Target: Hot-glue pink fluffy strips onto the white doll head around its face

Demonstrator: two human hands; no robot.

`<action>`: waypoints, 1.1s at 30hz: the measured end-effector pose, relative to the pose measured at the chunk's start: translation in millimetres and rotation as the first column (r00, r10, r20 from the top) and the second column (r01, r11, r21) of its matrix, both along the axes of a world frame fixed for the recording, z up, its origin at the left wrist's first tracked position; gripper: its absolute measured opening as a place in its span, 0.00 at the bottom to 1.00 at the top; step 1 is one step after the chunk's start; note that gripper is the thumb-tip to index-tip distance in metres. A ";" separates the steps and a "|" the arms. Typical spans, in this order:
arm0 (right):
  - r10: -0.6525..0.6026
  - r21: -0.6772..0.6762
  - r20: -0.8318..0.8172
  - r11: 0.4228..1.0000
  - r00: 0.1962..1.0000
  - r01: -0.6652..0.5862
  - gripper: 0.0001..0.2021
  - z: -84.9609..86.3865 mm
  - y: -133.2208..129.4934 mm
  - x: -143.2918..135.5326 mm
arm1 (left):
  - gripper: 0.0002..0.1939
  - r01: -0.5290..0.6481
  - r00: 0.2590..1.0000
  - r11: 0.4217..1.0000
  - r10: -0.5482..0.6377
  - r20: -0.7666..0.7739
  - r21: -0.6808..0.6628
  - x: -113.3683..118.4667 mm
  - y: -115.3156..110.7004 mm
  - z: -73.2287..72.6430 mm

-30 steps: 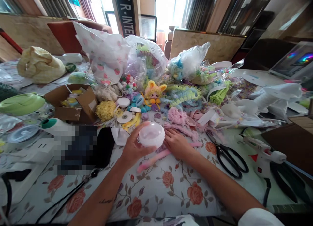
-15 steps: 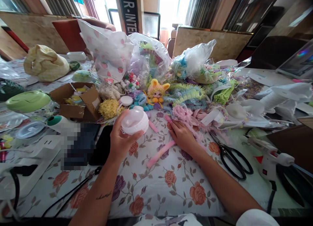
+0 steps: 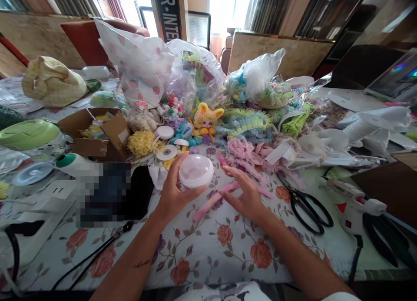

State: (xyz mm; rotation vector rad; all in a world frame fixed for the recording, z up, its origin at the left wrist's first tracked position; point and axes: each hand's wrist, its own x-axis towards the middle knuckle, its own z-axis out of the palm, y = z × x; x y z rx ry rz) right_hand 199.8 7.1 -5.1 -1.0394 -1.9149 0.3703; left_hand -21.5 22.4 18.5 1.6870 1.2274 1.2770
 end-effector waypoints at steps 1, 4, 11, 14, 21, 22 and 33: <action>0.042 -0.085 -0.039 0.995 0.998 -0.046 0.35 -0.1 -2.5 -4.0 | 0.39 0.055 0.997 0.998 -0.053 -0.048 0.040 2.2 -0.4 -3.7; 0.085 -0.260 -0.115 0.959 0.990 -0.113 0.47 -3.0 -7.7 -13.4 | 0.33 0.186 0.980 0.971 -0.173 -0.098 0.149 10.1 -2.6 -13.5; 0.011 -0.288 -0.193 0.955 0.981 -0.067 0.47 -18.2 -15.4 -15.9 | 0.33 0.327 0.945 0.927 -0.318 -0.075 0.184 21.8 -8.9 -24.3; 0.016 -0.237 -0.197 0.970 0.980 -0.063 0.46 -20.0 -16.5 -15.4 | 0.34 0.323 0.946 0.924 -0.309 -0.096 0.205 22.7 -10.3 -24.4; 0.027 -0.197 -0.180 0.978 0.983 -0.063 0.47 -20.1 -15.4 -13.4 | 0.38 0.323 0.941 0.929 -0.294 -0.168 0.182 23.0 -12.7 -22.1; 0.031 -0.199 -0.177 0.978 0.984 -0.067 0.47 -21.0 -15.3 -12.9 | 0.36 0.330 0.939 0.925 -0.302 -0.163 0.191 22.8 -12.5 -22.0; 0.000 -0.183 -0.159 0.983 0.987 -0.030 0.47 -21.4 -16.0 -12.7 | 0.47 0.284 0.956 0.955 -0.275 -0.100 0.081 24.9 -14.7 -24.1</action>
